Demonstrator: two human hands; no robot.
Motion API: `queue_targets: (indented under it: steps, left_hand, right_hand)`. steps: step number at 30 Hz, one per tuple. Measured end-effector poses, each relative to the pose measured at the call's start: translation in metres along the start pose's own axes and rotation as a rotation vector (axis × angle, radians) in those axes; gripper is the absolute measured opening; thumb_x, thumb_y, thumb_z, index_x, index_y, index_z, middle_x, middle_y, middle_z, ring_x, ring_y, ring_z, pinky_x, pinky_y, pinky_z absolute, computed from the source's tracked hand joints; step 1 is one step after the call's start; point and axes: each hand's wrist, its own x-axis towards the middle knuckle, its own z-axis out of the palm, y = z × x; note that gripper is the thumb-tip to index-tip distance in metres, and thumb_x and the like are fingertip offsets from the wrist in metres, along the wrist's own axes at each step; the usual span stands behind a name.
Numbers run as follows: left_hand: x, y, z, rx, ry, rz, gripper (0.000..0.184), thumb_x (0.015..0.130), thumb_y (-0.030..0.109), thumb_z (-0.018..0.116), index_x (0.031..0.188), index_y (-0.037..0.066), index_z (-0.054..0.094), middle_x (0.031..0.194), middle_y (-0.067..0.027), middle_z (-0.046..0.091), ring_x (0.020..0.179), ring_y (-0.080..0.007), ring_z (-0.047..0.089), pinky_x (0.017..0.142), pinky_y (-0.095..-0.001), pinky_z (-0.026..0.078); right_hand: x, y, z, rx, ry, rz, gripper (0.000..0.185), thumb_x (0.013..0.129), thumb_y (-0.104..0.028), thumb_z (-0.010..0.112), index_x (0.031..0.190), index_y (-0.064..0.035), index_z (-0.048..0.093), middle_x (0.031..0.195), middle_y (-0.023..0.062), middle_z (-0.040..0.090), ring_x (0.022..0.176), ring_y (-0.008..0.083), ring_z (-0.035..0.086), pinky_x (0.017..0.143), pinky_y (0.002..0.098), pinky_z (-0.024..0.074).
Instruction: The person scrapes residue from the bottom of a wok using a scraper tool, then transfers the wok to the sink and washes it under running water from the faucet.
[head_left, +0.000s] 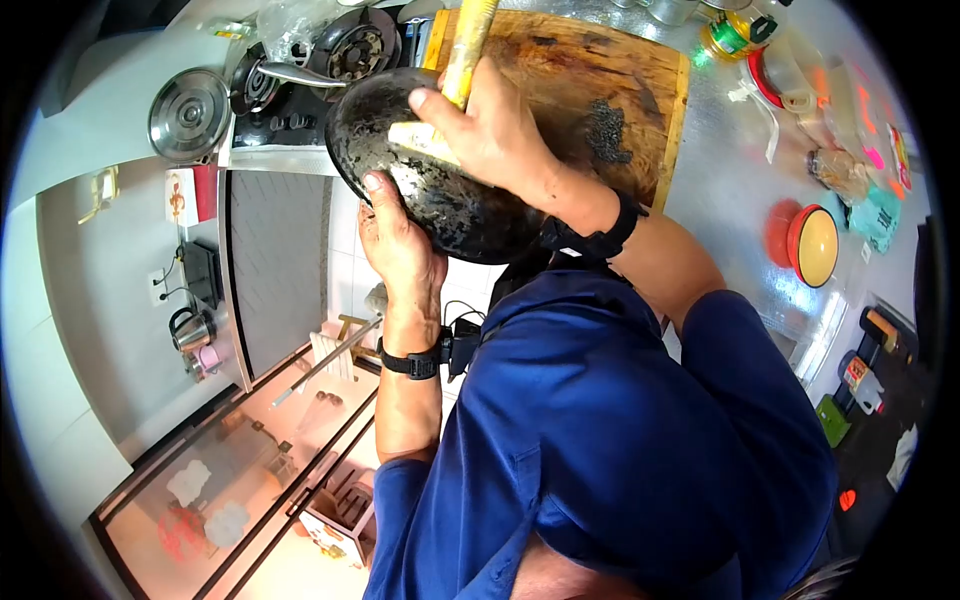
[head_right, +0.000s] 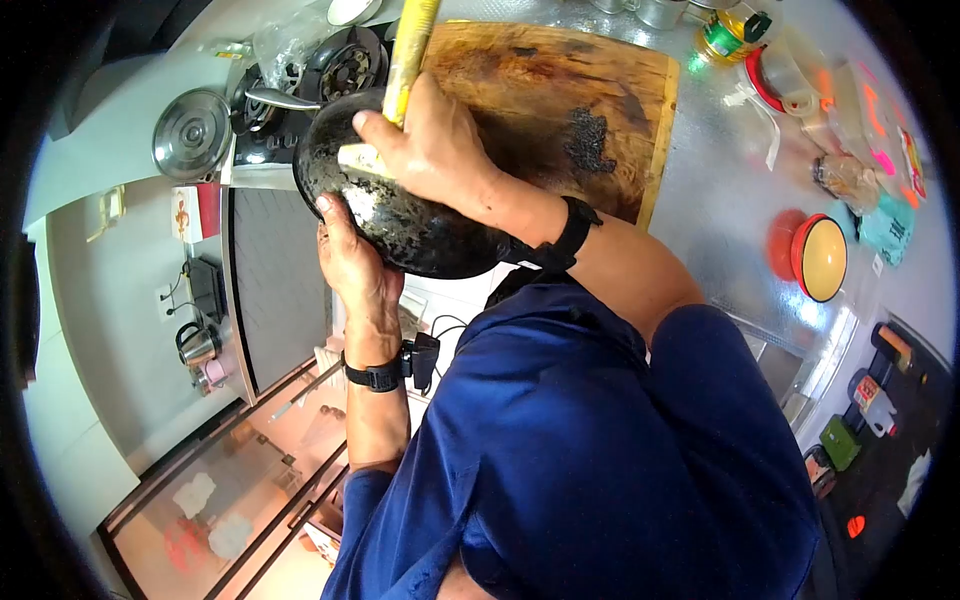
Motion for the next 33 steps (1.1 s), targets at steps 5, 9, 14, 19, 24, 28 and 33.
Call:
queue_targets:
  steps: [5, 9, 14, 19, 24, 28, 33]
  left_hand:
    - [-0.004, 0.002, 0.008, 0.108, 0.021, 0.014, 0.050, 0.106, 0.038, 0.044, 0.130, -0.005, 0.051, 0.123, -0.0164, 0.062, 0.107, -0.0234, 0.063, 0.093, -0.0373, 0.052]
    - [-0.005, -0.002, 0.013, 0.152, 0.057, 0.047, 0.050, 0.106, 0.039, 0.043, 0.126, -0.006, 0.054, 0.118, -0.0146, 0.063, 0.103, -0.0211, 0.063, 0.092, -0.0353, 0.051]
    - [-0.005, 0.000, 0.021, 0.241, 0.112, 0.024, 0.053, 0.107, 0.041, 0.038, 0.126, -0.005, 0.054, 0.120, -0.0147, 0.062, 0.106, -0.0213, 0.061, 0.095, -0.0350, 0.049]
    - [-0.002, -0.004, 0.020, 0.226, 0.104, 0.042, 0.055, 0.107, 0.043, 0.037, 0.125, -0.005, 0.055, 0.122, -0.0147, 0.062, 0.107, -0.0212, 0.061, 0.095, -0.0345, 0.049]
    - [0.001, -0.001, 0.025, 0.181, 0.086, 0.031, 0.056, 0.107, 0.044, 0.039, 0.129, -0.005, 0.053, 0.123, -0.0139, 0.062, 0.107, -0.0215, 0.061, 0.095, -0.0347, 0.050]
    - [0.004, -0.002, 0.023, 0.239, 0.080, 0.035, 0.062, 0.104, 0.049, 0.041, 0.133, -0.005, 0.050, 0.123, -0.0159, 0.061, 0.105, -0.0253, 0.064, 0.092, -0.0375, 0.052]
    - [0.007, -0.004, 0.024, 0.312, 0.117, 0.037, 0.063, 0.104, 0.050, 0.042, 0.132, -0.005, 0.051, 0.123, -0.0148, 0.061, 0.106, -0.0238, 0.063, 0.092, -0.0361, 0.052]
  right_hand:
    - [0.005, 0.000, -0.007, -0.038, -0.007, -0.084, 0.049, 0.085, -0.034, 0.071, 0.092, 0.0082, 0.048, 0.071, 0.0269, 0.060, 0.067, 0.0449, 0.064, 0.062, 0.0502, 0.0510]
    - [-0.002, -0.005, -0.011, -0.021, -0.028, -0.156, 0.049, 0.085, -0.034, 0.072, 0.089, 0.0079, 0.047, 0.071, 0.0266, 0.060, 0.067, 0.0431, 0.065, 0.061, 0.0495, 0.0515]
    - [0.013, -0.004, -0.017, -0.056, 0.021, -0.161, 0.048, 0.085, -0.033, 0.071, 0.092, 0.0078, 0.047, 0.070, 0.0258, 0.059, 0.066, 0.0420, 0.064, 0.060, 0.0487, 0.0507]
    - [0.016, 0.003, -0.015, 0.002, 0.020, -0.151, 0.046, 0.086, -0.032, 0.071, 0.090, 0.0071, 0.047, 0.068, 0.0244, 0.058, 0.063, 0.0405, 0.063, 0.058, 0.0477, 0.0504]
    - [0.007, 0.000, -0.017, -0.026, 0.043, -0.270, 0.047, 0.086, -0.030, 0.070, 0.097, 0.0089, 0.046, 0.065, 0.0223, 0.058, 0.060, 0.0402, 0.064, 0.054, 0.0455, 0.0520]
    - [0.011, 0.000, -0.021, -0.009, 0.088, -0.303, 0.047, 0.086, -0.031, 0.071, 0.093, 0.0084, 0.047, 0.070, 0.0231, 0.059, 0.060, 0.0406, 0.063, 0.055, 0.0472, 0.0512]
    - [0.016, 0.004, -0.021, 0.000, 0.052, -0.241, 0.047, 0.086, -0.032, 0.072, 0.093, 0.0075, 0.047, 0.068, 0.0228, 0.057, 0.058, 0.0403, 0.061, 0.054, 0.0470, 0.0497]
